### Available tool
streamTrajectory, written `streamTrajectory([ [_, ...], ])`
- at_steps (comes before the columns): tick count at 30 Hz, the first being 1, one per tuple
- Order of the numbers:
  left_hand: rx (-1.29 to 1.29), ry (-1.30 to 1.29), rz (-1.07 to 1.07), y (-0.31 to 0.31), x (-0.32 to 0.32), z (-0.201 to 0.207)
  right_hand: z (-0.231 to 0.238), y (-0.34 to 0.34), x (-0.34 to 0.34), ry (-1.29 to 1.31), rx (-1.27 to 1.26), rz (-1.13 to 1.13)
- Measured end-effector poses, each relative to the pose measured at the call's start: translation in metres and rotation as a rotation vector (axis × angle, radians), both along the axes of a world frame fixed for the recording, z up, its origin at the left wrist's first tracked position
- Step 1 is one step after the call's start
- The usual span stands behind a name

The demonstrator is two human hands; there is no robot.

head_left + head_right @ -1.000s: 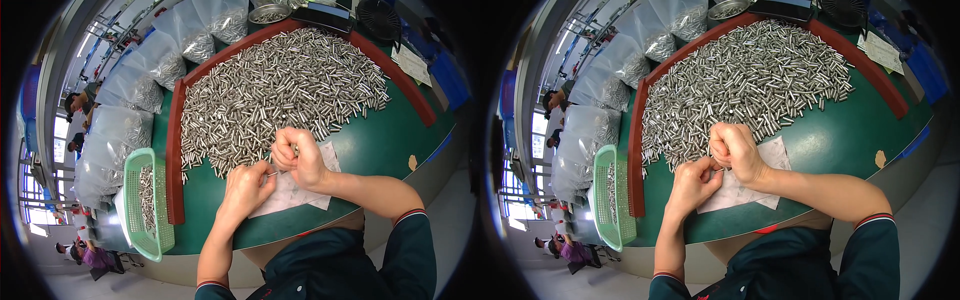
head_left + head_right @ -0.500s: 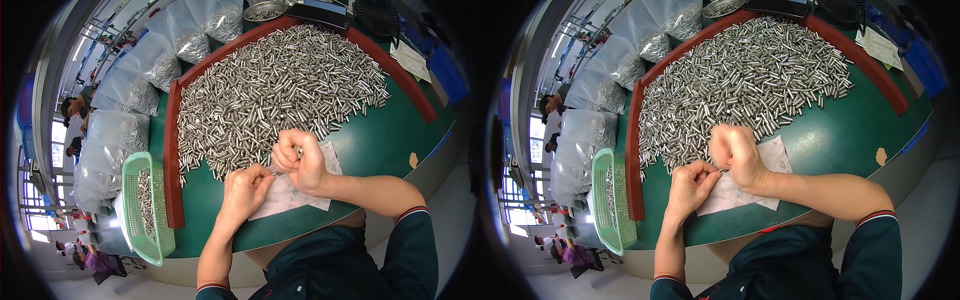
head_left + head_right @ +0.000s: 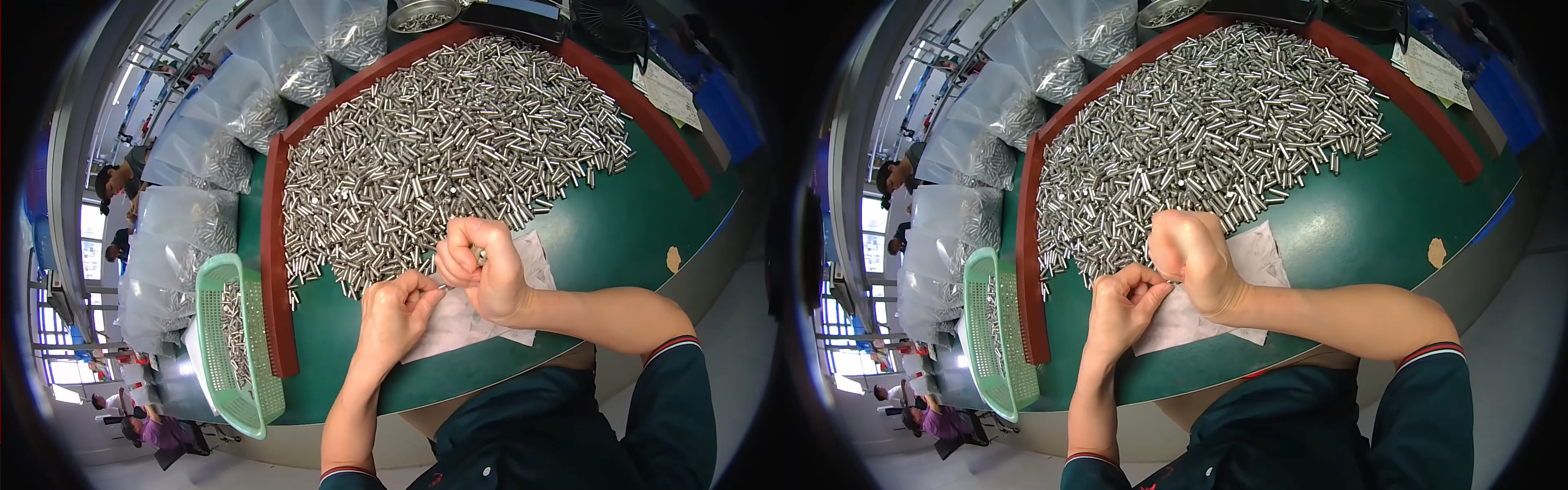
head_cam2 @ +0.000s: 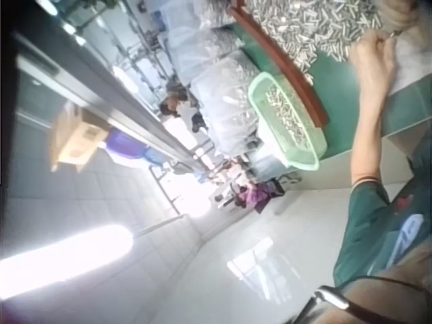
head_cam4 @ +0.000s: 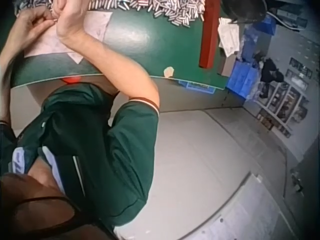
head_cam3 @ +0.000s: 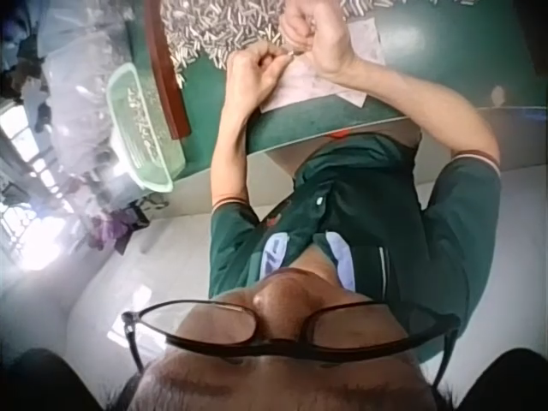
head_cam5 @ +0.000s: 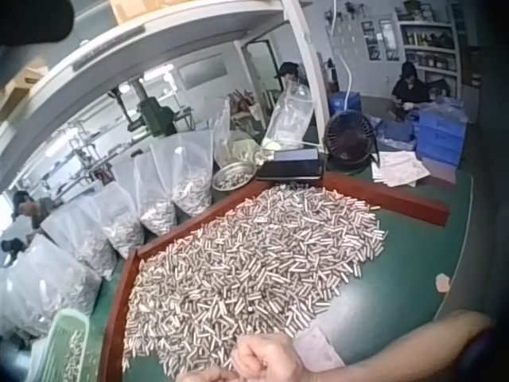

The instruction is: Sorting and inspecting small metal industrial components at a workbench.

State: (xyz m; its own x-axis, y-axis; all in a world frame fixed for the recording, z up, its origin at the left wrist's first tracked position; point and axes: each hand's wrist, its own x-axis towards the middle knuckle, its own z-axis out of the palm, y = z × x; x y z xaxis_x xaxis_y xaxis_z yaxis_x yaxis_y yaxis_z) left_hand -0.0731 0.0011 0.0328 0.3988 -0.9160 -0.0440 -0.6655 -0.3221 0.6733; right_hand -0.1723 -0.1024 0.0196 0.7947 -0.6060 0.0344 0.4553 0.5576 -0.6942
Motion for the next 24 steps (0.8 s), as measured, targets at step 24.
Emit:
streamTrajectory([
  [24, -0.377, 1.041, 0.129, 0.008, 0.015, 0.000, 0.005, -0.006, -0.001, 0.040, -0.047, 0.052],
])
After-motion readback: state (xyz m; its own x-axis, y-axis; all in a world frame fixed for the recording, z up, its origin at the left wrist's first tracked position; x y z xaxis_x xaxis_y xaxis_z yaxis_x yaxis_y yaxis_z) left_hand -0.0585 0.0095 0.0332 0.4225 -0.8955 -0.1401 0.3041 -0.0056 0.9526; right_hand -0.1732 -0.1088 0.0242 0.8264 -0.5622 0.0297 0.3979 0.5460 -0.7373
